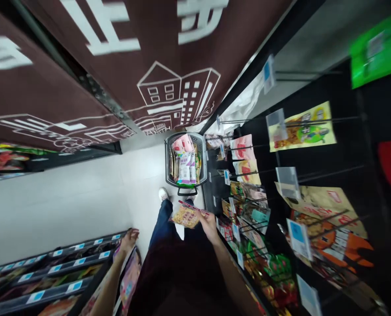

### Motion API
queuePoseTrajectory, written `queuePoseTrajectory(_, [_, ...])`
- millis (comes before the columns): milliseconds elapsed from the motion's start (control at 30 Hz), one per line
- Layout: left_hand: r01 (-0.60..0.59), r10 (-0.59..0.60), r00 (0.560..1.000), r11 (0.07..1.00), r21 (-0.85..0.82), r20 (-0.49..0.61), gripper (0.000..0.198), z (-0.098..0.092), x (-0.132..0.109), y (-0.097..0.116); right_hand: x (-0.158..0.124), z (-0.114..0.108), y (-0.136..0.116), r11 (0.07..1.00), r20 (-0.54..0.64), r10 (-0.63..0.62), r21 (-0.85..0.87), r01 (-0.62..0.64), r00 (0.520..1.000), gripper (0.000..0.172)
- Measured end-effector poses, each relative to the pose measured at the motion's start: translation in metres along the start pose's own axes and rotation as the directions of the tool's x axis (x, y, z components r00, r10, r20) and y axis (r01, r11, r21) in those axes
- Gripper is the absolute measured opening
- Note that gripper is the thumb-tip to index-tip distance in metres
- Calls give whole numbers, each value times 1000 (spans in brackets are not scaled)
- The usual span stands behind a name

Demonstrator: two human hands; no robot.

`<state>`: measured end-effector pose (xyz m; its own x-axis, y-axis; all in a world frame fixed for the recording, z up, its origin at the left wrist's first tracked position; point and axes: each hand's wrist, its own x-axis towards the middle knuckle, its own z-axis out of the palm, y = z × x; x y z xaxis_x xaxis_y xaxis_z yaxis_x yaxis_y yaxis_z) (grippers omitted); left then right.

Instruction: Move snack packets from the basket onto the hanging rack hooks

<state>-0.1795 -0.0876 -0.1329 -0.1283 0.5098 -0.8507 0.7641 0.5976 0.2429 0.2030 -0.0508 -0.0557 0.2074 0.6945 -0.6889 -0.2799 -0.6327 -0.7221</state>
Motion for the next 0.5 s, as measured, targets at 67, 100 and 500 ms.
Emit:
queuePoseTrajectory(67, [-19, 19, 1000, 1000, 1, -14, 25, 16, 16, 8, 18, -8, 5, 1000, 60, 17, -26, -16, 998, 40])
queuePoseTrajectory(100, [-30, 30, 999, 1000, 5, -21, 27, 23, 27, 13, 27, -11, 10, 999, 77, 30, -34, -27, 997, 40])
queuePoseTrajectory(500, [-317, 337, 929, 938, 142, -153, 39, 53, 274, 151, 161, -49, 109, 979, 76, -73, -183, 86, 994, 27])
